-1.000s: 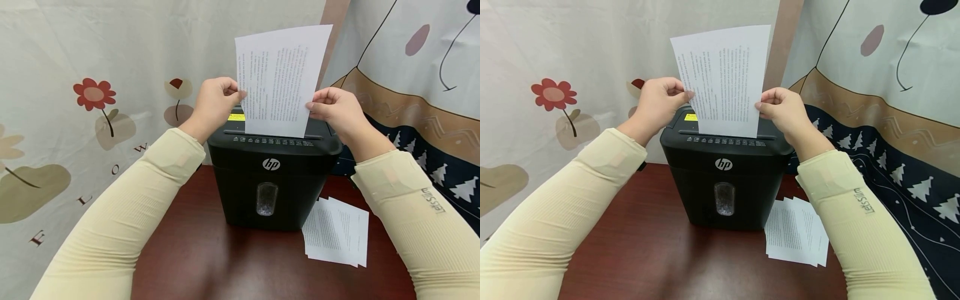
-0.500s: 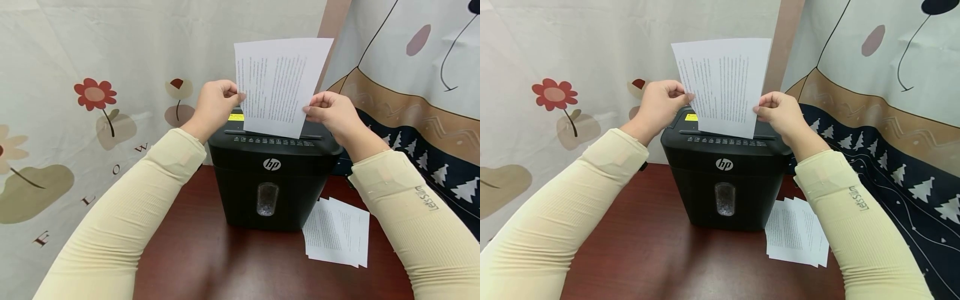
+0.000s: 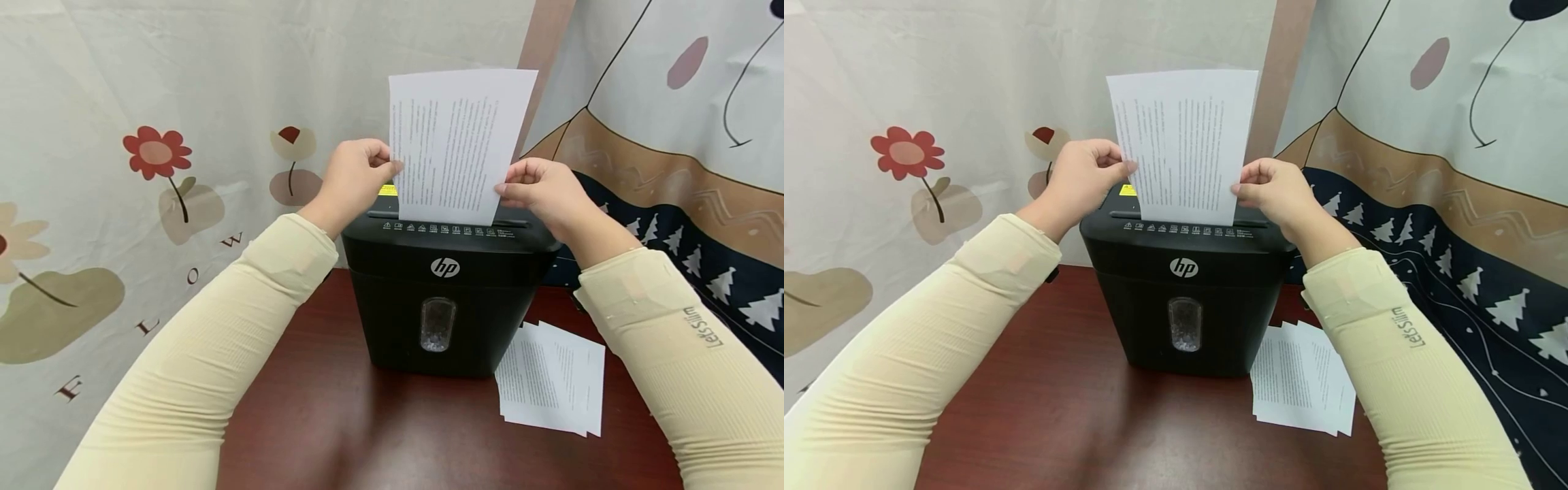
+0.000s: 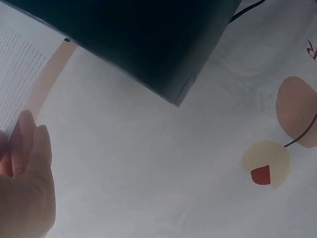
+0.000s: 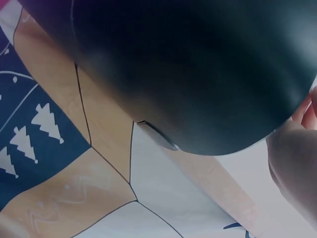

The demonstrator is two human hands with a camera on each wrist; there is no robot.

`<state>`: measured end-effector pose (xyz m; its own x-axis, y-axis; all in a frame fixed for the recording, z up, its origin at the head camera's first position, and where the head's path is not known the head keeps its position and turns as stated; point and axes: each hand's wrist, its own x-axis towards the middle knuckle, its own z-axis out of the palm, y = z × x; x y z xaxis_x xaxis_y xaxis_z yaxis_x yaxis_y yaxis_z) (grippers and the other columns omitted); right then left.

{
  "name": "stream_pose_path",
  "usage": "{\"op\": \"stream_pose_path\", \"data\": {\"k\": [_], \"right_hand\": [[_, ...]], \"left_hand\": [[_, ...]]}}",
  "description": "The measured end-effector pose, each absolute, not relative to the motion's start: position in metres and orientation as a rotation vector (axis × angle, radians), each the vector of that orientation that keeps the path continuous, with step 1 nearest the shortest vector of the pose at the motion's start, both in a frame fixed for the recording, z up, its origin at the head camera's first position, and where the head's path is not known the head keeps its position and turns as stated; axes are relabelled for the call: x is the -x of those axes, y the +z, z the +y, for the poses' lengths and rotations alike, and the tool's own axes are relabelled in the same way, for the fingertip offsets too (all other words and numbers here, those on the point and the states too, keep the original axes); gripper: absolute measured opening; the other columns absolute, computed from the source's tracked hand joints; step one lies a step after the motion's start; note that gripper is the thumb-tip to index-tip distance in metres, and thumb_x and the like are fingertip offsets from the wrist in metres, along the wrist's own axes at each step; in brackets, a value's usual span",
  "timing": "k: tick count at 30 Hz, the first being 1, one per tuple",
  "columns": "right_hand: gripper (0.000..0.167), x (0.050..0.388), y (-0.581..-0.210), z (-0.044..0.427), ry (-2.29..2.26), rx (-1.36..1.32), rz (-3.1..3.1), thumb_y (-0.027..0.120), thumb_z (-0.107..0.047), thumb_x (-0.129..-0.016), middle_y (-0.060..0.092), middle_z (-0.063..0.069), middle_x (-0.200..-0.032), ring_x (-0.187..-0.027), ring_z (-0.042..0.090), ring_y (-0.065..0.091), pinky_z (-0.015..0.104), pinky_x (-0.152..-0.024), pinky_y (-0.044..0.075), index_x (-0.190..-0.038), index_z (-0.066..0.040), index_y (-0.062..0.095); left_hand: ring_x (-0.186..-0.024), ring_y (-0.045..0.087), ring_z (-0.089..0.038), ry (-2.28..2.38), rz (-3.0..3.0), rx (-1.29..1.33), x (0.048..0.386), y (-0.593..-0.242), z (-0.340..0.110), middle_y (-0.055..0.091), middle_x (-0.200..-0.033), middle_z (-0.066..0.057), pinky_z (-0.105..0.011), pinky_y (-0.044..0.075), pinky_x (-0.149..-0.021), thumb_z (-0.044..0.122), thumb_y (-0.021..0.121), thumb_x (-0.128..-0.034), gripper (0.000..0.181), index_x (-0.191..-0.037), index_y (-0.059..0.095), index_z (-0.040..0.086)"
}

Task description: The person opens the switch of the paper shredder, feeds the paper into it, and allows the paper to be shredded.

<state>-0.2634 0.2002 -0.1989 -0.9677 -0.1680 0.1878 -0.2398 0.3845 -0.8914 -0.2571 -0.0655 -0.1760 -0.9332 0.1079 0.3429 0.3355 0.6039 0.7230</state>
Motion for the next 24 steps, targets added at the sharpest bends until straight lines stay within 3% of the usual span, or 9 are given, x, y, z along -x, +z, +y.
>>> {"op": "stream_pose_path", "data": {"k": [6,11,18,24], "right_hand": [[0.008,0.263,-0.2,0.201,1.634,-0.373,-2.596,0.065,-0.015,-0.093,0.068,-0.008,-0.089,-0.086,0.008,0.063,0.016,-0.079,0.053,-0.094,-0.009,0.06],[0.015,0.262,-0.201,0.201,1.555,-0.37,-2.658,0.064,-0.017,-0.094,0.068,-0.008,-0.092,-0.086,0.007,0.064,0.018,-0.081,0.053,-0.1,-0.003,0.061],[0.02,0.262,-0.204,0.2,1.475,-0.365,-2.721,0.064,-0.018,-0.094,0.068,-0.001,-0.096,-0.085,0.008,0.064,0.024,-0.086,0.054,-0.103,0.0,0.061],[0.017,0.262,-0.206,0.2,1.425,-0.363,-2.743,0.063,-0.017,-0.094,0.067,0.003,-0.098,-0.086,0.009,0.063,0.025,-0.085,0.054,-0.1,-0.001,0.061]], "left_hand": [[-0.089,0.061,-0.017,-1.2,-2.613,0.371,0.258,-0.178,-0.066,0.071,-0.105,-0.007,-0.025,0.029,-0.056,0.013,0.06,-0.0956,0.012,-0.098,0.069,0.004],[-0.075,0.055,-0.017,-1.177,-2.64,0.375,0.26,-0.181,-0.067,0.072,-0.103,-0.006,-0.025,0.025,-0.052,0.014,0.059,-0.0962,0.013,-0.096,0.068,0.005],[-0.054,0.039,-0.012,-1.106,-2.666,0.39,0.262,-0.188,-0.069,0.071,-0.091,-0.008,-0.023,0.025,-0.05,0.014,0.06,-0.0957,0.014,-0.089,0.067,0.005],[-0.053,0.037,-0.011,-1.061,-2.686,0.385,0.262,-0.191,-0.069,0.069,-0.086,-0.009,-0.023,0.028,-0.051,0.016,0.061,-0.0956,0.015,-0.086,0.065,0.005]]}}
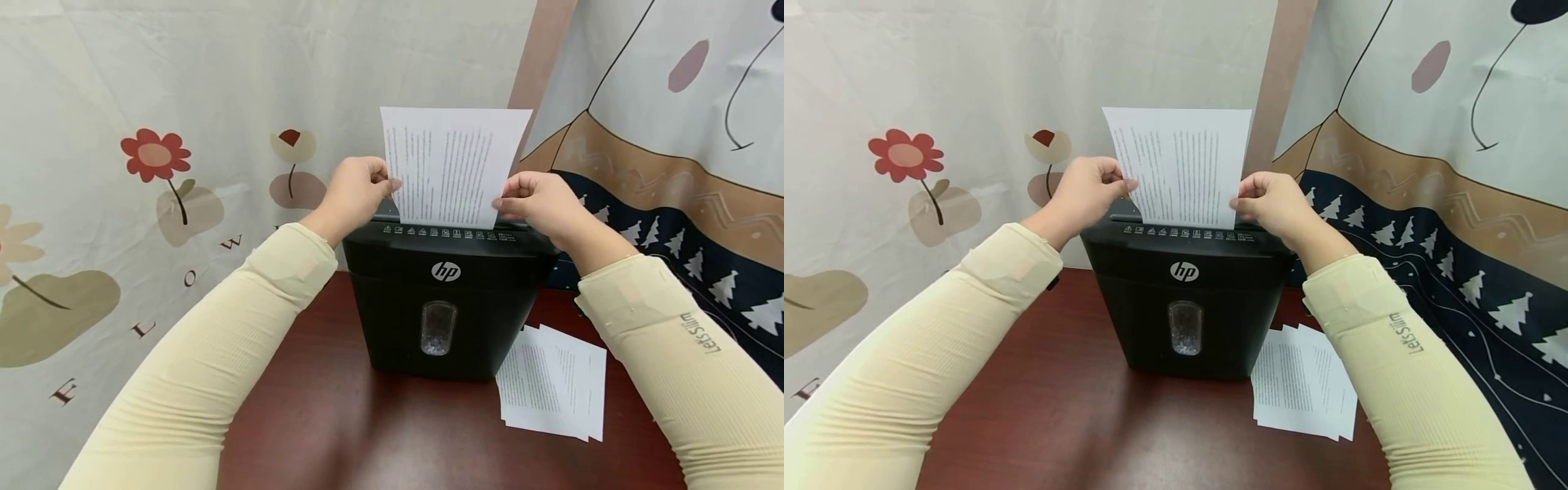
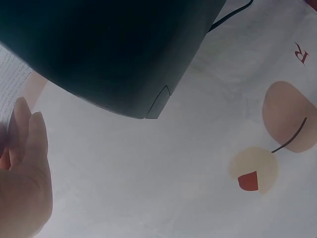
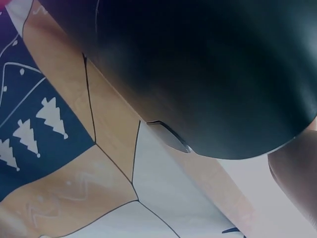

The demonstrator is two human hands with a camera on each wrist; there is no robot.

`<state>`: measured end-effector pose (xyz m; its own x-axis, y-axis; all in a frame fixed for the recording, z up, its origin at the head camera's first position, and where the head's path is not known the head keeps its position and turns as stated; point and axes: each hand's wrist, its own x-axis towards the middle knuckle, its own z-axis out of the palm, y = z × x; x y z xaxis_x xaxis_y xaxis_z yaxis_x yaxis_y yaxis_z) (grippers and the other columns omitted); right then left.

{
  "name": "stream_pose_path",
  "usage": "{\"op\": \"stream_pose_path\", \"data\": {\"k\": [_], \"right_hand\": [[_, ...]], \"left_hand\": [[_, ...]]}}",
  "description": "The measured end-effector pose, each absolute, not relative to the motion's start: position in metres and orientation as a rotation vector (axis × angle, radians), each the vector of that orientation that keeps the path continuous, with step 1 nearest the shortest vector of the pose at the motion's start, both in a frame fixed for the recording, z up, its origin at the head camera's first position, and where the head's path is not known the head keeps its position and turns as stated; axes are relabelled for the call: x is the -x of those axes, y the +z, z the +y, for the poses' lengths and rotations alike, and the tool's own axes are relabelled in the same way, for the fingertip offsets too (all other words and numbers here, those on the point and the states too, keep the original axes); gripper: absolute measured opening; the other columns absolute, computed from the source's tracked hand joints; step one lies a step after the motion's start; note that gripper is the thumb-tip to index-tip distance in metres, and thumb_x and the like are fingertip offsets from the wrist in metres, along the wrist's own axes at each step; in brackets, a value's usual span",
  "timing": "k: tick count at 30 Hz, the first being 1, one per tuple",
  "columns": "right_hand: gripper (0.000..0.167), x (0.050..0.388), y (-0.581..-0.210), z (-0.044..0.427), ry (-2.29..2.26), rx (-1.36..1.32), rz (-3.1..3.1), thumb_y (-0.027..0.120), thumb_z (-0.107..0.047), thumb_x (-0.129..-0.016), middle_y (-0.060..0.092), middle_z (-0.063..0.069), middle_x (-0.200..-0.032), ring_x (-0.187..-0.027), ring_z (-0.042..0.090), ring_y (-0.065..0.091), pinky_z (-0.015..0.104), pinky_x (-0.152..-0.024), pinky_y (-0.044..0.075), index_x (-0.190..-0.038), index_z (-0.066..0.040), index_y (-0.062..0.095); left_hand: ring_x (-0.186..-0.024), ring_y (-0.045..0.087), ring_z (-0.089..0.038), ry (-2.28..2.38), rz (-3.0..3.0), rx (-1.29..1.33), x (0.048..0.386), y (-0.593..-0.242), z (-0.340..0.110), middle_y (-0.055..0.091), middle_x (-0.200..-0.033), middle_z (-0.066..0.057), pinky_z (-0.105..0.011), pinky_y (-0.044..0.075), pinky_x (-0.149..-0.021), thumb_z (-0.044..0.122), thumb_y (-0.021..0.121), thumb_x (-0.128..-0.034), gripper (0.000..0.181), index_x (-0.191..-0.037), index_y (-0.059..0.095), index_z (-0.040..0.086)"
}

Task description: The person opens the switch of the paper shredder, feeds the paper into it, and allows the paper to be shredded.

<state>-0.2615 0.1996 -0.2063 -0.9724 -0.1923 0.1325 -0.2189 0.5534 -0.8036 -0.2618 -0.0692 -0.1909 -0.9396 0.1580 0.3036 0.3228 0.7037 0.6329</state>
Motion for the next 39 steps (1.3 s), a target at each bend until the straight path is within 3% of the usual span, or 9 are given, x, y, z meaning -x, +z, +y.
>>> {"op": "stream_pose_path", "data": {"k": [8,15,22,27,34,39], "right_hand": [[0.014,0.2613,-0.2078,0.1974,1.331,-0.383,-2.74,0.064,-0.014,-0.093,0.067,0.008,-0.098,-0.087,0.011,0.062,0.03,-0.085,0.054,-0.096,-0.001,0.061],[0.015,0.2614,-0.2087,0.1955,1.258,-0.403,-2.732,0.063,-0.011,-0.093,0.066,0.014,-0.104,-0.091,0.02,0.058,0.023,-0.079,0.052,-0.1,0.002,0.062],[0.015,0.2624,-0.2088,0.1941,1.207,-0.42,-2.756,0.061,-0.008,-0.094,0.065,0.02,-0.111,-0.097,0.026,0.057,0.037,-0.086,0.047,-0.104,0.003,0.062],[0.015,0.2631,-0.2096,0.1939,1.144,-0.452,-2.763,0.061,-0.007,-0.093,0.065,0.021,-0.111,-0.1,0.029,0.058,0.043,-0.089,0.046,-0.104,0.004,0.063],[0.016,0.2652,-0.2129,0.1928,1.105,-0.462,-2.769,0.063,-0.007,-0.091,0.066,0.022,-0.109,-0.099,0.03,0.059,0.044,-0.089,0.046,-0.103,0.004,0.063],[0.017,0.265,-0.2125,0.1925,1.116,-0.457,-2.768,0.063,-0.007,-0.091,0.065,0.022,-0.109,-0.099,0.03,0.06,0.044,-0.09,0.046,-0.105,0.004,0.063]], "left_hand": [[-0.063,0.046,-0.014,-1.044,-2.67,0.401,0.261,-0.1919,-0.0687,0.07,-0.088,-0.01,-0.023,0.03,-0.055,0.014,0.062,-0.0948,0.014,-0.089,0.067,0.003],[-0.069,0.051,-0.017,-1.036,-2.657,0.402,0.2622,-0.1932,-0.0685,0.07,-0.091,-0.01,-0.024,0.03,-0.056,0.013,0.061,-0.0949,0.013,-0.092,0.068,0.003],[-0.064,0.045,-0.016,-0.99,-2.671,0.394,0.2635,-0.1925,-0.067,0.07,-0.09,-0.01,-0.023,0.029,-0.054,0.015,0.06,-0.0958,0.014,-0.094,0.068,0.003],[-0.059,0.044,-0.016,-0.943,-2.684,0.417,0.2634,-0.1941,-0.0679,0.069,-0.084,-0.012,-0.024,0.031,-0.055,0.016,0.061,-0.0955,0.02,-0.08,0.063,0.004],[-0.061,0.043,-0.017,-0.948,-2.7,0.455,0.2619,-0.1971,-0.0705,0.052,-0.064,-0.004,-0.027,0.034,-0.059,0.014,0.062,-0.0948,0.027,-0.071,0.053,0.005],[-0.062,0.041,-0.017,-0.947,-2.697,0.446,0.2619,-0.196,-0.0707,0.043,-0.062,-0.001,-0.027,0.034,-0.061,0.014,0.062,-0.0943,0.026,-0.072,0.051,0.005]]}}
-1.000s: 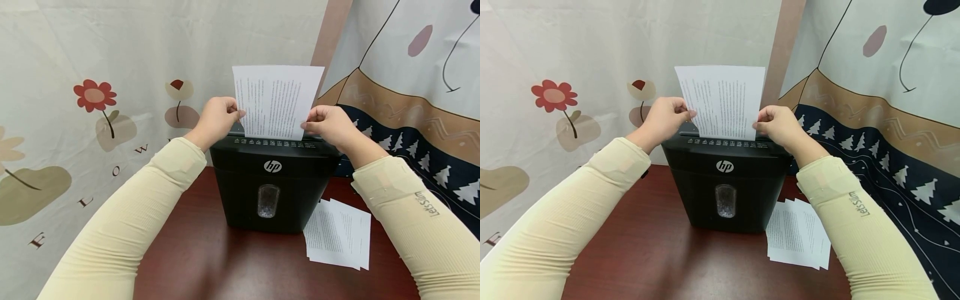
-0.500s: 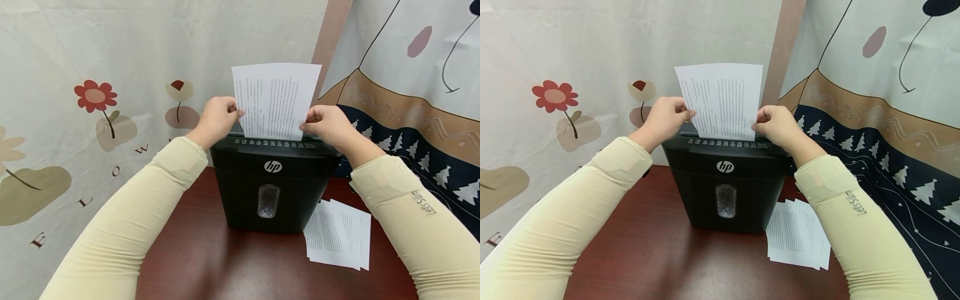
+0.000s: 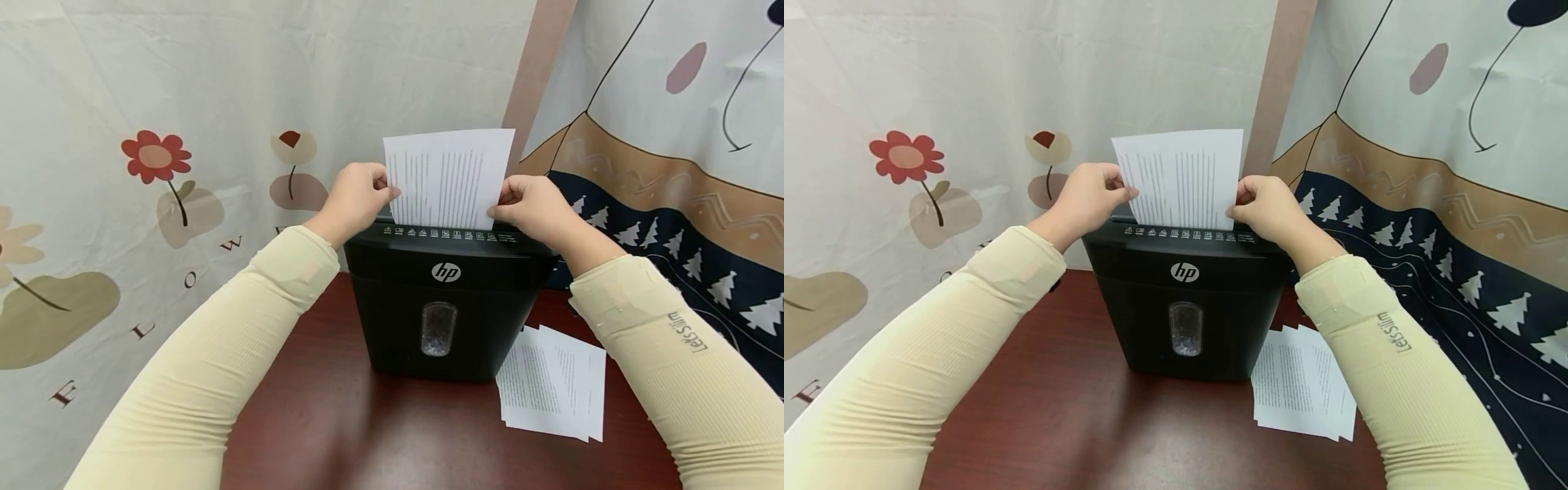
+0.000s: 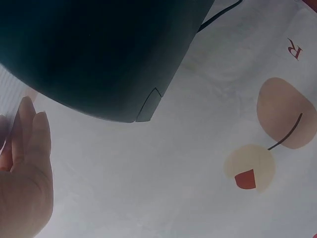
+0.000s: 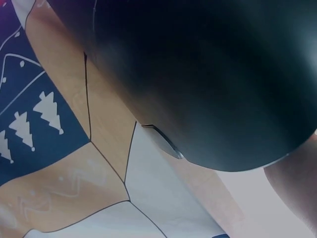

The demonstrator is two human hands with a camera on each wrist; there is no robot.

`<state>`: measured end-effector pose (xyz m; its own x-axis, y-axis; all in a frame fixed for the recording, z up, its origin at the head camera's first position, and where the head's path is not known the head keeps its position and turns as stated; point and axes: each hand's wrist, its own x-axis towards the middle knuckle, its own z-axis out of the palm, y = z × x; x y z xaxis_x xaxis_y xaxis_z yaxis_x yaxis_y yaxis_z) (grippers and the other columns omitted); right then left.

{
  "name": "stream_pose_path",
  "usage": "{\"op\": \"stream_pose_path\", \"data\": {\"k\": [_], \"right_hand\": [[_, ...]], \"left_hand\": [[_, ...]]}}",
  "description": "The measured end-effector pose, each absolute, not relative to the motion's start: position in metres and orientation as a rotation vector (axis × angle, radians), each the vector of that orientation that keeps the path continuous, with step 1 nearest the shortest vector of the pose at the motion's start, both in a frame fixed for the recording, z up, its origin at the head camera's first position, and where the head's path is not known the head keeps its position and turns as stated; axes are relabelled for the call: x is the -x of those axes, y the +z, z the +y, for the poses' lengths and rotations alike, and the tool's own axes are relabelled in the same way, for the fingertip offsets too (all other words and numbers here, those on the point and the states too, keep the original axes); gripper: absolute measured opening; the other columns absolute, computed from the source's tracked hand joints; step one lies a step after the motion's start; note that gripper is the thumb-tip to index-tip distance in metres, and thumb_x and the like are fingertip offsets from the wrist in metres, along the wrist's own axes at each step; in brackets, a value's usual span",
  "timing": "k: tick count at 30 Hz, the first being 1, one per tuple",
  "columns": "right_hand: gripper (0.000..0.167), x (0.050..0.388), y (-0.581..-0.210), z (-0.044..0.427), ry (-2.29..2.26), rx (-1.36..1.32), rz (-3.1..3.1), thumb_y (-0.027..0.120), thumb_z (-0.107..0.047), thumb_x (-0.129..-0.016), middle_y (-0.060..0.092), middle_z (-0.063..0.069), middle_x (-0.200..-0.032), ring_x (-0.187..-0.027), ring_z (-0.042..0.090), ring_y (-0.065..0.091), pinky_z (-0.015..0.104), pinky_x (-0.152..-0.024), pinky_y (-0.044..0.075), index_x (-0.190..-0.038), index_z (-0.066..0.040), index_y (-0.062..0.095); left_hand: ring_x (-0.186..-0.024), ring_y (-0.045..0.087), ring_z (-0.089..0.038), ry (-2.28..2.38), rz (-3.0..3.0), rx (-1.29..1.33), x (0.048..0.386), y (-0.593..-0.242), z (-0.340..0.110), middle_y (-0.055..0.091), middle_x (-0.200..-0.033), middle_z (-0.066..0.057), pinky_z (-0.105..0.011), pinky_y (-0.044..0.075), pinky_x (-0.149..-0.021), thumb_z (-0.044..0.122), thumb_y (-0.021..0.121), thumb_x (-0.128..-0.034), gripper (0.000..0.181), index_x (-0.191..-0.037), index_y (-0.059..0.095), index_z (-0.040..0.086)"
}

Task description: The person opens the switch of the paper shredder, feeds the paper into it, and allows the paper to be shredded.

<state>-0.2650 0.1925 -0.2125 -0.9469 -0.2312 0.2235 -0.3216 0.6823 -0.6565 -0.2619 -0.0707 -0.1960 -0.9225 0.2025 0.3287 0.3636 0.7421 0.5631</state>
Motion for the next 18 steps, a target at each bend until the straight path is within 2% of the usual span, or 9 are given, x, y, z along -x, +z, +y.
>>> {"op": "stream_pose_path", "data": {"k": [10,18], "right_hand": [[0.018,0.2637,-0.2125,0.1933,1.131,-0.449,-2.77,0.063,-0.009,-0.092,0.065,0.022,-0.11,-0.099,0.029,0.059,0.043,-0.09,0.047,-0.105,0.004,0.062],[0.019,0.2614,-0.2108,0.1921,1.138,-0.44,-2.775,0.062,-0.008,-0.092,0.064,0.023,-0.112,-0.1,0.03,0.059,0.044,-0.091,0.047,-0.107,0.005,0.061]], "left_hand": [[-0.062,0.04,-0.019,-0.948,-2.736,0.424,0.2599,-0.1975,-0.0705,0.042,-0.063,-0.003,-0.028,0.034,-0.061,0.017,0.061,-0.0954,0.027,-0.074,0.05,0.005],[-0.074,0.047,-0.022,-0.953,-2.737,0.436,0.2596,-0.1996,-0.0731,0.055,-0.076,-0.006,-0.03,0.038,-0.066,0.014,0.062,-0.0949,0.02,-0.079,0.055,0.004]]}}
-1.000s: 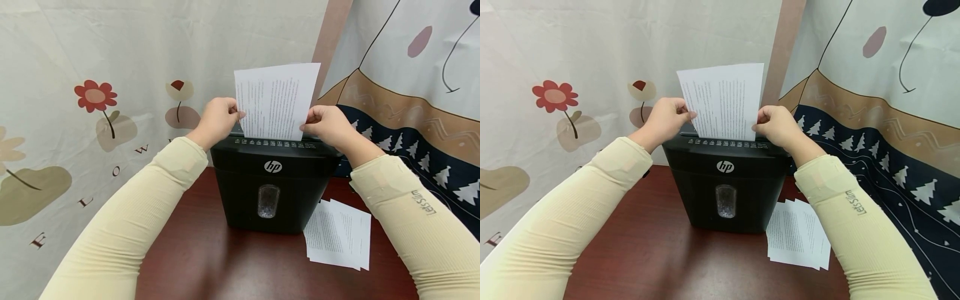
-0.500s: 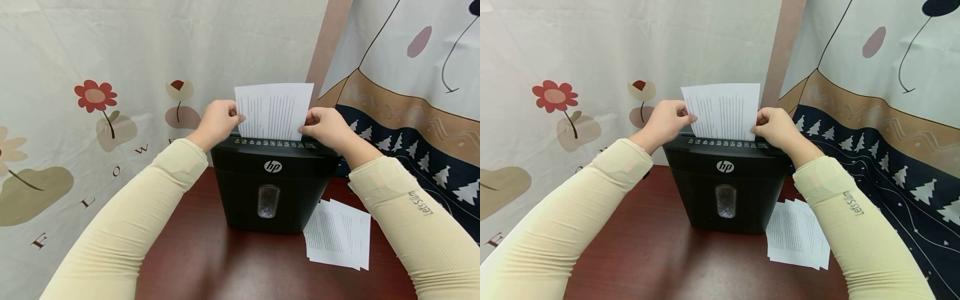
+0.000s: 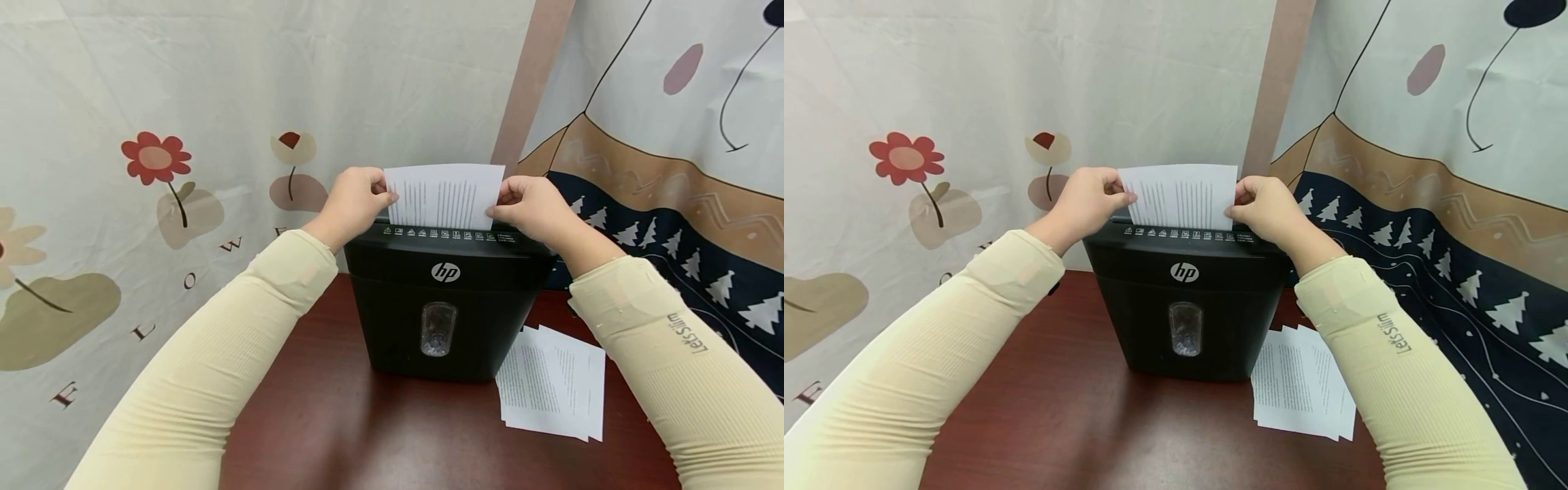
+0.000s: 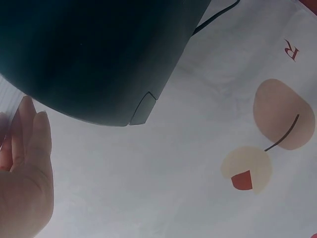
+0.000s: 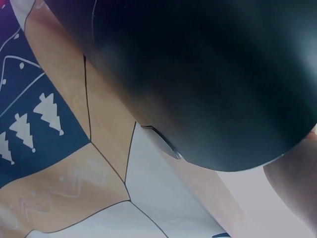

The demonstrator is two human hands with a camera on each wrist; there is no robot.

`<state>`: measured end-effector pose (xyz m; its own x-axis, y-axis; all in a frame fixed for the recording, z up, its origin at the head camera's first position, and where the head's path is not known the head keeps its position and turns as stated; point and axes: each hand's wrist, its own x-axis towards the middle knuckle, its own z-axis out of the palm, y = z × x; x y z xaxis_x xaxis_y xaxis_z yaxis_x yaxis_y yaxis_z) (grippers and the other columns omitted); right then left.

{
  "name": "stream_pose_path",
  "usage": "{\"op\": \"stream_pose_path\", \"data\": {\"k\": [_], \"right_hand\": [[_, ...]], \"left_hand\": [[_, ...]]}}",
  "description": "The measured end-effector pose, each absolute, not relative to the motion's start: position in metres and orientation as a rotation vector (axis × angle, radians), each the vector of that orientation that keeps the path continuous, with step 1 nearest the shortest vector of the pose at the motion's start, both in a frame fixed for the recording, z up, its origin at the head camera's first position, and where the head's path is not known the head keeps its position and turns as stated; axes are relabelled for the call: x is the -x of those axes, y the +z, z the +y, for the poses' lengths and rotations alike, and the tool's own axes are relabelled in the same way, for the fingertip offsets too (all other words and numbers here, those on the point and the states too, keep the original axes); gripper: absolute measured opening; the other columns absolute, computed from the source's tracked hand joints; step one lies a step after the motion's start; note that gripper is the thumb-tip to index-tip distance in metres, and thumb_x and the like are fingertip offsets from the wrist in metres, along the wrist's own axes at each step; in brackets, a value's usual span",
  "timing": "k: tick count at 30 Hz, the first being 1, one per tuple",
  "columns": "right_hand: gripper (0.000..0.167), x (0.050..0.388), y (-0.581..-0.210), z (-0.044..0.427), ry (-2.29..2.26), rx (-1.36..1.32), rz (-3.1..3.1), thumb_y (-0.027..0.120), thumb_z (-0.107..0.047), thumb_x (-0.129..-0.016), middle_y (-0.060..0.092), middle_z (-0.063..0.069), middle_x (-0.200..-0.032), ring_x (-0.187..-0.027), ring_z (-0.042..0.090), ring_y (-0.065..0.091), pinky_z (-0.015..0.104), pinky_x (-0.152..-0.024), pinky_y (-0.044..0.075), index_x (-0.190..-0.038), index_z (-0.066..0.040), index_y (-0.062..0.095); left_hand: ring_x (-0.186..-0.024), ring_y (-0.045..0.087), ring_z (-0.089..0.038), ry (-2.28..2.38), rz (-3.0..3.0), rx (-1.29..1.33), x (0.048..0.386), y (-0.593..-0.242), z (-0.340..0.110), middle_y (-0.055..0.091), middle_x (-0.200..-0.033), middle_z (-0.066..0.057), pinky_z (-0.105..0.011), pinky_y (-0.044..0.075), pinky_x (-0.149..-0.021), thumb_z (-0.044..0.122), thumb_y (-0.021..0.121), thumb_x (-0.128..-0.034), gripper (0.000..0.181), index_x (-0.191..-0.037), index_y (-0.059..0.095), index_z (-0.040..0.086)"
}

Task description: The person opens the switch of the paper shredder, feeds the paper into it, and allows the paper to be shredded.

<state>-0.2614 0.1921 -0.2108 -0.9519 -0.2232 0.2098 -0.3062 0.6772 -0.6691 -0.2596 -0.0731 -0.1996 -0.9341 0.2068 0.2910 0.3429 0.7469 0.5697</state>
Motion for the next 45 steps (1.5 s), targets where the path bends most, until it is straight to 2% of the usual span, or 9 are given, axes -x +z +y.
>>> {"op": "stream_pose_path", "data": {"k": [6,10,16,24,31,45], "right_hand": [[0.017,0.262,-0.211,0.192,1.131,-0.438,-2.779,0.061,-0.009,-0.093,0.064,0.023,-0.112,-0.1,0.031,0.058,0.044,-0.091,0.047,-0.104,0.004,0.06],[0.016,0.262,-0.213,0.194,1.115,-0.428,-2.787,0.061,-0.011,-0.093,0.064,0.022,-0.11,-0.1,0.031,0.055,0.045,-0.091,0.046,-0.1,0.003,0.059],[0.016,0.261,-0.215,0.195,1.107,-0.414,-2.797,0.061,-0.012,-0.093,0.063,0.021,-0.108,-0.1,0.031,0.054,0.045,-0.09,0.045,-0.103,0.002,0.061],[0.018,0.261,-0.218,0.194,1.08,-0.419,-2.8,0.061,-0.01,-0.093,0.063,0.021,-0.106,-0.099,0.031,0.055,0.046,-0.093,0.044,-0.107,0.002,0.063],[0.014,0.26,-0.22,0.194,1.046,-0.44,-2.796,0.062,-0.01,-0.093,0.066,0.018,-0.101,-0.094,0.028,0.058,0.042,-0.086,0.045,-0.103,-0.001,0.066],[0.016,0.251,-0.225,0.206,1.049,-0.377,-2.714,0.061,-0.011,-0.094,0.065,0.02,-0.106,-0.097,0.03,0.056,0.046,-0.088,0.045,-0.106,-0.002,0.064]], "left_hand": [[-0.079,0.049,-0.023,-0.98,-2.747,0.424,0.259,-0.201,-0.075,0.061,-0.087,-0.01,-0.031,0.04,-0.068,0.014,0.061,-0.0953,0.016,-0.085,0.059,0.003],[-0.085,0.052,-0.023,-0.998,-2.755,0.417,0.26,-0.202,-0.075,0.063,-0.094,-0.011,-0.033,0.044,-0.073,0.013,0.061,-0.0952,0.011,-0.094,0.063,0.002],[-0.092,0.056,-0.023,-1.017,-2.777,0.401,0.261,-0.204,-0.075,0.065,-0.1,-0.011,-0.035,0.047,-0.08,0.014,0.061,-0.0956,0.015,-0.105,0.066,0.003],[-0.092,0.058,-0.023,-1.037,-2.776,0.398,0.262,-0.208,-0.076,0.066,-0.098,-0.011,-0.033,0.048,-0.08,0.011,0.061,-0.095,0.012,-0.101,0.068,0.004],[-0.094,0.06,-0.022,-1.01,-2.795,0.427,0.262,-0.211,-0.075,0.069,-0.098,-0.011,-0.033,0.049,-0.083,0.006,0.061,-0.0938,0.01,-0.1,0.068,0.003],[-0.096,0.061,-0.022,-1.04,-2.755,0.454,0.257,-0.214,-0.077,0.069,-0.102,-0.011,-0.034,0.049,-0.087,0.007,0.06,-0.0941,0.013,-0.105,0.067,0.002]]}}
